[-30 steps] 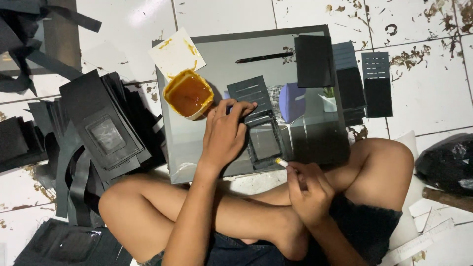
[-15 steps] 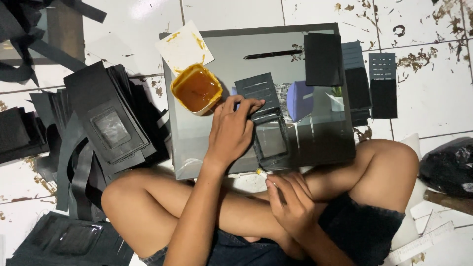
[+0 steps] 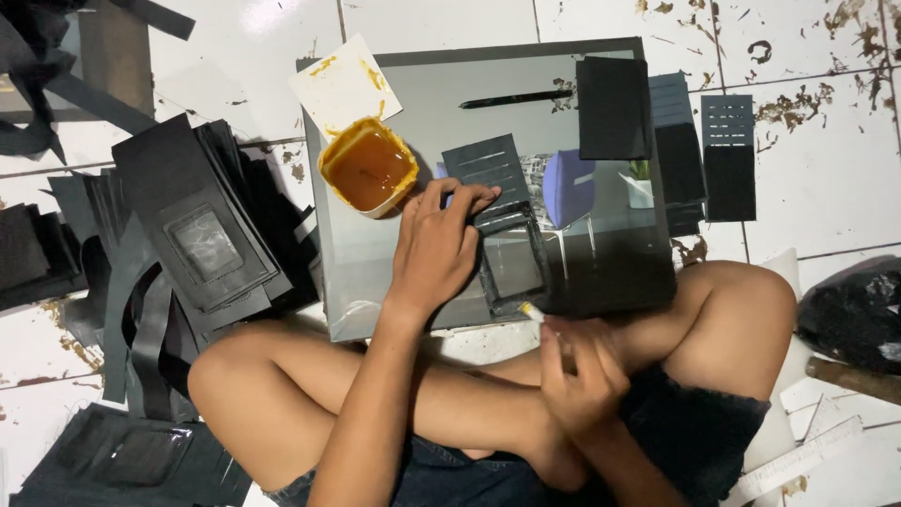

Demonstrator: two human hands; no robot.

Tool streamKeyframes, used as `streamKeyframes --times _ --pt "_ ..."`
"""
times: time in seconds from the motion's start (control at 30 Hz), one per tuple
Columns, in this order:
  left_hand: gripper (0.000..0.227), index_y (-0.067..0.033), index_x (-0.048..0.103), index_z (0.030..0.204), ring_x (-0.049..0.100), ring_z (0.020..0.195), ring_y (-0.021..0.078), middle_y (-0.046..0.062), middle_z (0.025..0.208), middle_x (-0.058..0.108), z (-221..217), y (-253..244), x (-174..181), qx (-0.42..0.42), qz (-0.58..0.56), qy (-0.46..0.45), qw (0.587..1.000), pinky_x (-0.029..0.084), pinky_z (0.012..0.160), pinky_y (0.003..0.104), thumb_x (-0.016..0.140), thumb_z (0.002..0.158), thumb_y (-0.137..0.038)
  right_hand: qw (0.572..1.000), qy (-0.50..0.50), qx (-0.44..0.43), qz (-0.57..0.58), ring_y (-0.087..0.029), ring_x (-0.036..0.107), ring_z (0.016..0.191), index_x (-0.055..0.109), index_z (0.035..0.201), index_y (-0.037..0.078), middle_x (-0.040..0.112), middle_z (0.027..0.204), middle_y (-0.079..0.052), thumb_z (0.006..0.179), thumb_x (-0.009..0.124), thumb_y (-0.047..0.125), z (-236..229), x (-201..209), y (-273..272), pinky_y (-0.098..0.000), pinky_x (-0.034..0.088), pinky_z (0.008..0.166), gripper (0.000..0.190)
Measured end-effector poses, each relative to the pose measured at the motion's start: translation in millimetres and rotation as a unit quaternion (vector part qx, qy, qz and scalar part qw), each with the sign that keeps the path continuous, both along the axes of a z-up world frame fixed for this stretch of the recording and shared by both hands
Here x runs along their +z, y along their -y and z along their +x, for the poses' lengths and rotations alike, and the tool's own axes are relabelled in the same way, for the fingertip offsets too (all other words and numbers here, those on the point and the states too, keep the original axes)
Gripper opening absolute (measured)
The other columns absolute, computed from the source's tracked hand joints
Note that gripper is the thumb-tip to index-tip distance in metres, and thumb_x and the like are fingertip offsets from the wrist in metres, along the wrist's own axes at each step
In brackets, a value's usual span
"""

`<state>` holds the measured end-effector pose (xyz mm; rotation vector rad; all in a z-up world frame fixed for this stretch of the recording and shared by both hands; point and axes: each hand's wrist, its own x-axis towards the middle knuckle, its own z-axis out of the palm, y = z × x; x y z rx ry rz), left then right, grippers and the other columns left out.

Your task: The person sits on the floor and assembles black fabric pieces with clear plastic windows. They dip a small applicator stick into a container of amber glue, spread glue along the edges of a fabric panel, then press a matching black piece on top and smooth it down, repeating for successive pieces.

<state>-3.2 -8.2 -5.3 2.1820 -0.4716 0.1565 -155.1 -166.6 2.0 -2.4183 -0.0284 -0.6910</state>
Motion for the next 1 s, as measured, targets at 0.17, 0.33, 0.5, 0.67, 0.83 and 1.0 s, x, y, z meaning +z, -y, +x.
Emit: streamKeyframes --times 0.17,0.33,0.5,0.67,0.83,1.0 --pt "0.043 -0.0045 0.061 0.118 0.056 0.112 0.0257 0.001 0.118 0.076 0.5 0.3 2.1 -0.007 0.0 0.001 1.0 0.038 0.094 0.037 0.049 0.077 0.002 0.999 0.001 0.021 -0.03 -0.028 0.06 0.073 0.07 0.097 -0.009 0.072 0.092 -0.018 0.082 0.072 -0.011 4.9 1.5 15.8 -0.0385 0.051 0.073 0.015" --pt "0.041 -0.0048 0.061 0.116 0.056 0.113 0.0245 -0.001 0.116 0.077 -0.2 1.0 4.6 -0.006 0.001 0.004 1.0 0.038 0.095 0.036 0.049 0.077 0.002 0.999 0.017 -0.004 -0.041 -0.033 0.063 0.078 0.069 0.097 -0.01 0.072 0.095 -0.02 0.083 0.071 -0.013 7.8 7.0 15.3 -0.0414 0.052 0.075 0.014" --pt "0.043 -0.0053 0.061 0.117 0.054 0.115 0.0247 -0.001 0.117 0.077 -1.2 1.5 2.7 -0.004 0.014 -0.008 1.0 0.036 0.097 0.037 0.048 0.076 0.003 0.996 0.014 0.055 -0.063 -0.03 0.06 0.072 0.069 0.094 -0.008 0.068 0.088 -0.018 0.083 0.075 -0.009 4.3 2.0 10.3 -0.0409 0.051 0.074 0.012" --pt "0.042 -0.0058 0.06 0.117 0.054 0.113 0.0245 -0.002 0.116 0.077 1.0 2.5 -0.1 -0.003 0.018 0.006 1.0 0.037 0.095 0.038 0.049 0.077 0.002 0.997 0.026 0.04 -0.065 -0.03 0.062 0.074 0.068 0.091 -0.008 0.071 0.091 -0.019 0.082 0.076 -0.01 5.6 0.1 10.6 -0.0401 0.053 0.076 0.012" --pt "0.041 -0.006 0.061 0.115 0.054 0.112 0.0235 -0.002 0.115 0.077 -0.3 2.1 0.7 -0.003 0.014 0.003 1.0 0.037 0.095 0.037 0.049 0.077 0.003 0.996 -0.008 0.082 -0.032 -0.028 0.065 0.078 0.07 0.099 -0.006 0.072 0.091 -0.015 0.083 0.076 -0.007 5.0 9.3 2.2 -0.039 0.054 0.079 0.017" --pt "0.04 -0.0053 0.062 0.115 0.056 0.109 0.024 0.0 0.114 0.077 1.0 1.7 -1.4 -0.001 0.015 0.008 1.0 0.038 0.093 0.038 0.05 0.078 0.002 0.996 0.041 0.01 -0.073 -0.028 0.052 0.056 0.062 0.071 -0.006 0.059 0.066 -0.016 0.082 0.08 -0.004 -3.4 -25.2 23.4 -0.0414 0.05 0.061 0.022"
